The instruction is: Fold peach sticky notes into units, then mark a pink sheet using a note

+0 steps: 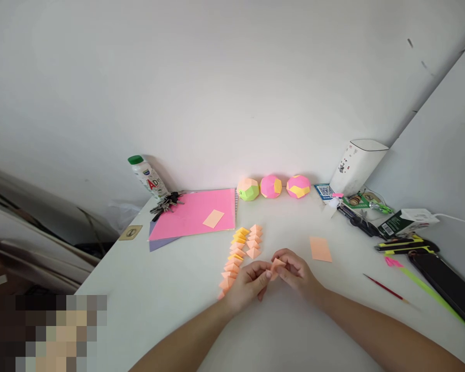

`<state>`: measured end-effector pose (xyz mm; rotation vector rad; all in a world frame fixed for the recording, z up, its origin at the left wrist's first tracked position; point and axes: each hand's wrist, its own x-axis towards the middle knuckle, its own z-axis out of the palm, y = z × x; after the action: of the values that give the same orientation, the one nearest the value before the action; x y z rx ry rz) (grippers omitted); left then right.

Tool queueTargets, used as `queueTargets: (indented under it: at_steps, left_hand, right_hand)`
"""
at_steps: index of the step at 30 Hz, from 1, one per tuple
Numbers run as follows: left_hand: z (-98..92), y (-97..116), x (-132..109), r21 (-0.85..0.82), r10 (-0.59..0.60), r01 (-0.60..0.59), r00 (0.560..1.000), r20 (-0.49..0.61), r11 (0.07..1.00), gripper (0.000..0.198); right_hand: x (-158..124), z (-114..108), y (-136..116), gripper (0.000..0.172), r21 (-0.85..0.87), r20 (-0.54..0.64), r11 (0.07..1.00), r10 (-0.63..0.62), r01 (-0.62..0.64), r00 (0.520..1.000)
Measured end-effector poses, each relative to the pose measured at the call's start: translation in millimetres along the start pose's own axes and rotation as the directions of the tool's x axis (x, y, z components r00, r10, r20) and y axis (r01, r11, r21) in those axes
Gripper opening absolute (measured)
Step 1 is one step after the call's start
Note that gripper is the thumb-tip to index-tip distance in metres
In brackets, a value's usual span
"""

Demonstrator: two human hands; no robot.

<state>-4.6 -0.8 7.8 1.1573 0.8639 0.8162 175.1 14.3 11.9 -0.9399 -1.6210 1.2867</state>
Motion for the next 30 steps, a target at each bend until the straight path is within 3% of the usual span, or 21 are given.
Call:
queueTargets:
  at_steps: [7, 13, 18, 25, 30]
  left_hand:
    - [2.7, 2.7, 1.2, -0.087, 0.044, -0.045, 0.999, -0.018, 0.995, 0.042]
    - [4.6, 6.8, 0.8, -0.107, 0.066, -0.066, 0.998, -0.002, 0.992, 0.039]
    - [5.6, 4.6, 0.3, -0.096, 0.027, -0.031, 0.999, -0.047, 0.995, 0.041]
    - [7.8, 1.4, -1.7, -0.097, 0.041, -0.053, 0.992, -0.118, 0.994, 0.042]
    - [8.1, 0.1, -1.6, -0.113, 0.059, -0.076, 0.987, -0.148, 0.991, 0.036]
  right_hand:
    - [-1.7, -0.5, -5.4, 0.033, 0.039, 0.107, 0.990, 0.128, -0.133, 0.986]
    - [-2.5, 0.6, -0.6, 0.032, 0.037, 0.100, 0.985, 0.162, -0.167, 0.982]
    - [-2.4, 4.3, -4.2, 0.035, 0.079, 0.108, 0.983, 0.159, -0.167, 0.981]
    - [-2.5, 1.4, -1.1, 0.030, -0.025, 0.078, 0.983, 0.184, -0.182, 0.980]
    - [-2.0, -0.9, -2.0, 0.032, 0.039, 0.122, 0.980, 0.191, -0.196, 0.974]
